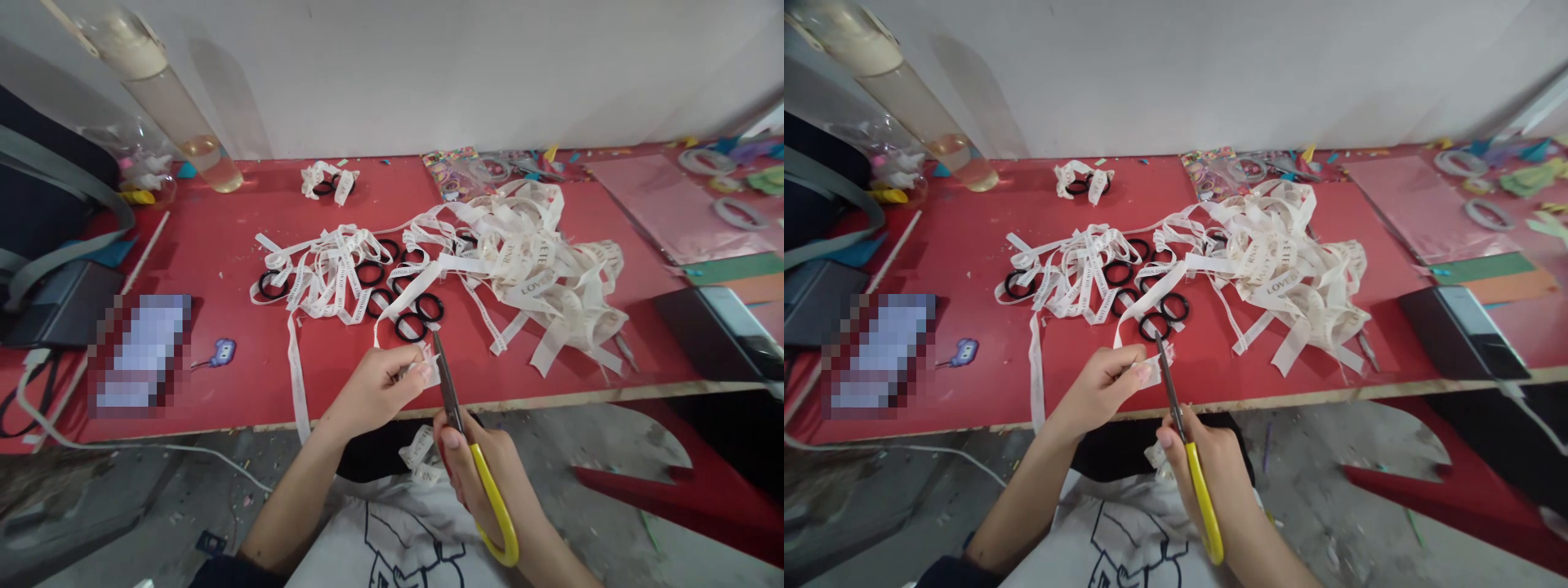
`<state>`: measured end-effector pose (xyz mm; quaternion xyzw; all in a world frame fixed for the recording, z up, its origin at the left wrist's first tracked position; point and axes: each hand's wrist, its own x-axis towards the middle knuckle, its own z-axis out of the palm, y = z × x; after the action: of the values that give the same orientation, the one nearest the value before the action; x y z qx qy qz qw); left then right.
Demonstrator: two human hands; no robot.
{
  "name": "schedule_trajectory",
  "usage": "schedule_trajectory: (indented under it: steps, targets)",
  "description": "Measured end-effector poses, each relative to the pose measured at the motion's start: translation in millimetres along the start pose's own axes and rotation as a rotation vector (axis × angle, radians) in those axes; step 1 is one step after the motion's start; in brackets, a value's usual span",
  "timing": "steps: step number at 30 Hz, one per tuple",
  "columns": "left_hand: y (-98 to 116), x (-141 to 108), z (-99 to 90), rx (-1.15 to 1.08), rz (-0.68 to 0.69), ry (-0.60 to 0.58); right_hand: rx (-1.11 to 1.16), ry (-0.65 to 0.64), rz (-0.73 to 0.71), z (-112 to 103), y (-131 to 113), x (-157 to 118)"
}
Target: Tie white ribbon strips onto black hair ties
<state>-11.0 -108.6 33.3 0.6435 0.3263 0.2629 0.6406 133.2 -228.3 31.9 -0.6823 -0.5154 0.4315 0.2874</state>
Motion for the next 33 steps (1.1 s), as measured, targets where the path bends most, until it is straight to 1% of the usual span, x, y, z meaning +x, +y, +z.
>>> schedule_trajectory:
  steps: [4, 7, 9, 11, 12, 14, 16, 17, 20, 22, 25, 28, 29, 31, 33]
  targets:
    - [0, -2, -6.4, 0.006, -0.012, 0.056, -0.014, 0.079, 0.025, -6, 4, 0]
    - [0, -6, -13.3, -0.01, -0.016, 0.094, -0.039, 0.176, 0.05, -13, 3, 6]
    - [-1, -8, -17.5, -0.02, -0.014, 0.118, -0.01, 0.213, 0.033, -18, 2, 13]
    - [-1, -10, -21.0, -0.028, -0.02, 0.149, -0.014, 0.221, -0.013, -24, -1, 21]
    - [-1, -10, -22.5, -0.031, -0.026, 0.168, -0.053, 0.229, -0.038, -29, -1, 25]
    - [-1, -11, -25.3, -0.031, -0.039, 0.201, -0.186, 0.272, -0.107, -38, -2, 35]
    - [-1, -11, -28.0, -0.016, -0.047, 0.21, -0.317, 0.339, -0.198, -47, -1, 48]
    - [-1, -10, -29.2, -0.003, -0.051, 0.206, -0.355, 0.324, -0.232, -51, -1, 56]
    - [-1, -9, -31.4, 0.028, -0.065, 0.174, -0.457, 0.315, -0.351, -58, -4, 87]
    - [0, -8, -31.2, 0.024, -0.065, 0.144, -0.507, 0.308, -0.383, -59, -12, 112]
    - [4, -6, -29.0, -0.005, -0.043, 0.102, -0.576, 0.287, -0.429, -59, -32, 156]
    - [9, -3, -26.7, -0.034, -0.035, 0.082, -0.639, 0.266, -0.541, -60, -54, 206]
    - [12, -2, -26.3, -0.036, -0.039, 0.073, -0.656, 0.245, -0.56, -60, -60, 224]
    - [16, 1, -26.5, -0.026, -0.044, 0.05, -0.686, 0.256, -0.574, -61, -71, 258]
    - [20, 4, -28.0, -0.002, -0.043, 0.036, -0.734, 0.245, -0.563, -60, -79, 282]
